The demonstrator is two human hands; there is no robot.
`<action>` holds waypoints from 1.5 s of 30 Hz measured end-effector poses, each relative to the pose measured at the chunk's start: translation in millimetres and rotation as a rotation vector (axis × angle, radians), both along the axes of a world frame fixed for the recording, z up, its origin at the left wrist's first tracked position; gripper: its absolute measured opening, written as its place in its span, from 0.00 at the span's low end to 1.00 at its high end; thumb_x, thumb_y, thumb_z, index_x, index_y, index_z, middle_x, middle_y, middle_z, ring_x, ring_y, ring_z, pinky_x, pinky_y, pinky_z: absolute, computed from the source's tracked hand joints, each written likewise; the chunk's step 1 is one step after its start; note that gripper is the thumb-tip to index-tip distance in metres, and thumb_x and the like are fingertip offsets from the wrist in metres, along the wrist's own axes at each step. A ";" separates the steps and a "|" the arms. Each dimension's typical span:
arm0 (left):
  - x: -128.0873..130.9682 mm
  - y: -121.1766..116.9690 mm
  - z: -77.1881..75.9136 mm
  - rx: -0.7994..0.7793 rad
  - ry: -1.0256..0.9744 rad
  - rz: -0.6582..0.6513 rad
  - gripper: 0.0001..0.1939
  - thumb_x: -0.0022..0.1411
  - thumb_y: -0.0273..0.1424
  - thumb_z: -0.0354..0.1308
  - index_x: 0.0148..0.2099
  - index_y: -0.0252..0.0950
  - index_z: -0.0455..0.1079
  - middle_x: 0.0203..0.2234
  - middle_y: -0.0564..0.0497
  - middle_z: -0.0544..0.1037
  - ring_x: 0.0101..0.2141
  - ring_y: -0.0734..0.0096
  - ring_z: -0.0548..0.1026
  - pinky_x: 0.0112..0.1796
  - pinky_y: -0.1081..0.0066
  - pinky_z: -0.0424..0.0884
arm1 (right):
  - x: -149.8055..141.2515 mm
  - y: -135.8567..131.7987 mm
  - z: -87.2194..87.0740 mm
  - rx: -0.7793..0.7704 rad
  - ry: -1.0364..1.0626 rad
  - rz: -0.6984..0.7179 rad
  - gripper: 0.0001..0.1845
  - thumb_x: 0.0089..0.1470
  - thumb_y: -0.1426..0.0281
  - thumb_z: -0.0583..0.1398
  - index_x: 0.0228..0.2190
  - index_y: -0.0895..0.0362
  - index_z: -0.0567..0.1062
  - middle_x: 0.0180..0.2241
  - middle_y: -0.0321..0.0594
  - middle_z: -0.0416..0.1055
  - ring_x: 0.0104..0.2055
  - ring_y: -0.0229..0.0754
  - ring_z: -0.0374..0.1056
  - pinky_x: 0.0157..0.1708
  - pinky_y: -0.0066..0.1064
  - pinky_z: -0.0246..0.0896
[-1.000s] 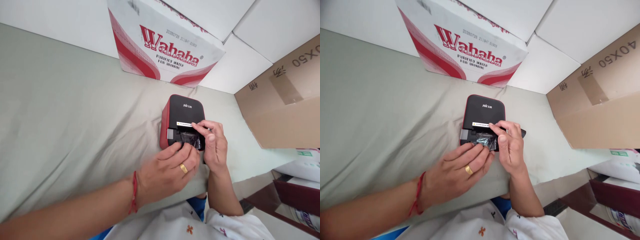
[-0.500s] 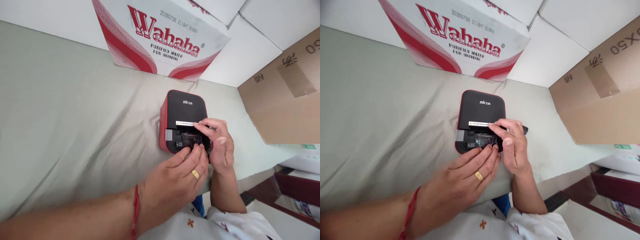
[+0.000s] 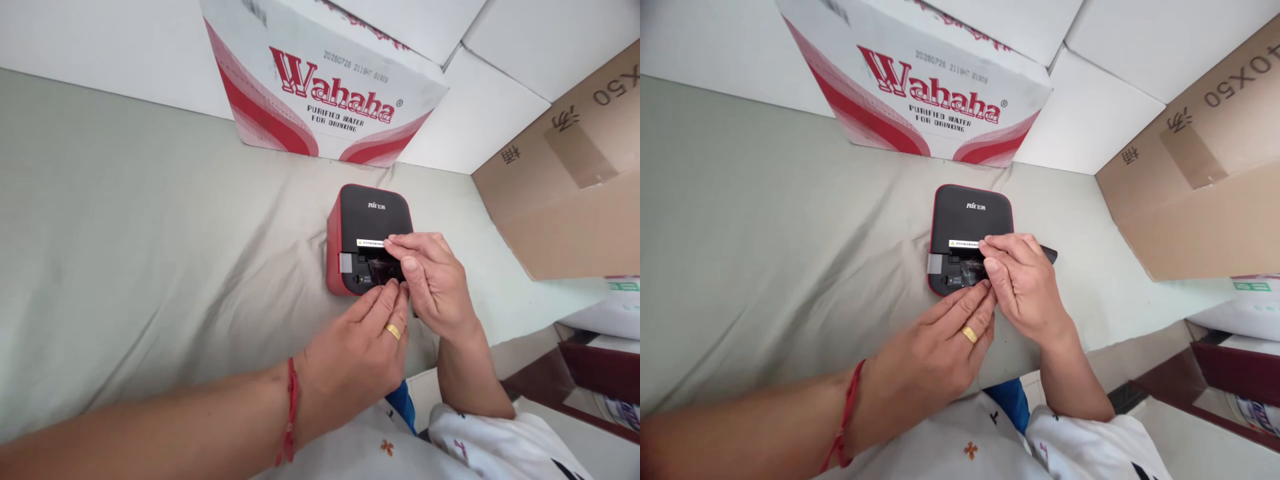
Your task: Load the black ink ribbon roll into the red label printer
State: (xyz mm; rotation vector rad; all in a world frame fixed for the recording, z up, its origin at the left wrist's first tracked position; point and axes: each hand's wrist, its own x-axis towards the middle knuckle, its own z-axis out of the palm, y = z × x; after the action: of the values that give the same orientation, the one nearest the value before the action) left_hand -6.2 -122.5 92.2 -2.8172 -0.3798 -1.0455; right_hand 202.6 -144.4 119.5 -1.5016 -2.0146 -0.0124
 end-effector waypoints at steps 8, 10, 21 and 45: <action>2.3 4.2 -1.9 -0.020 -0.054 -0.043 0.16 0.76 0.21 0.57 0.54 0.26 0.86 0.57 0.37 0.91 0.57 0.54 0.91 0.60 0.61 0.84 | 1.3 7.1 4.9 -0.031 0.012 -0.035 0.16 0.81 0.71 0.59 0.51 0.52 0.89 0.49 0.42 0.87 0.51 0.43 0.81 0.53 0.42 0.75; 1.7 2.6 -4.1 -0.005 -0.042 -0.034 0.16 0.76 0.22 0.57 0.55 0.24 0.86 0.58 0.35 0.90 0.58 0.52 0.90 0.62 0.60 0.83 | -0.5 9.0 5.6 -0.058 0.038 -0.024 0.15 0.81 0.68 0.60 0.52 0.52 0.89 0.48 0.43 0.86 0.51 0.43 0.80 0.53 0.42 0.74; -0.5 -16.9 -12.7 -0.037 0.190 -0.065 0.17 0.73 0.34 0.67 0.56 0.29 0.88 0.60 0.33 0.88 0.68 0.39 0.81 0.74 0.44 0.68 | -20.7 18.2 32.2 -0.211 -0.151 0.229 0.29 0.85 0.57 0.51 0.59 0.58 0.89 0.36 0.43 0.80 0.38 0.42 0.73 0.41 0.38 0.71; -14.3 -19.3 29.3 -0.227 -0.242 -0.299 0.12 0.74 0.26 0.63 0.33 0.38 0.77 0.28 0.48 0.81 0.29 0.66 0.75 0.31 0.62 0.71 | -50.4 34.2 53.5 -0.485 -0.185 0.113 0.33 0.83 0.58 0.54 0.26 0.52 0.81 0.23 0.32 0.76 0.23 0.36 0.65 0.27 0.36 0.53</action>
State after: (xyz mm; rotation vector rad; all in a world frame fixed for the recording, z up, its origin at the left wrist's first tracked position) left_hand -20.5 -141.8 121.5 -3.0199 -0.1027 -1.5007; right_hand 152.2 -110.2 173.0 -1.7205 -2.3652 0.4268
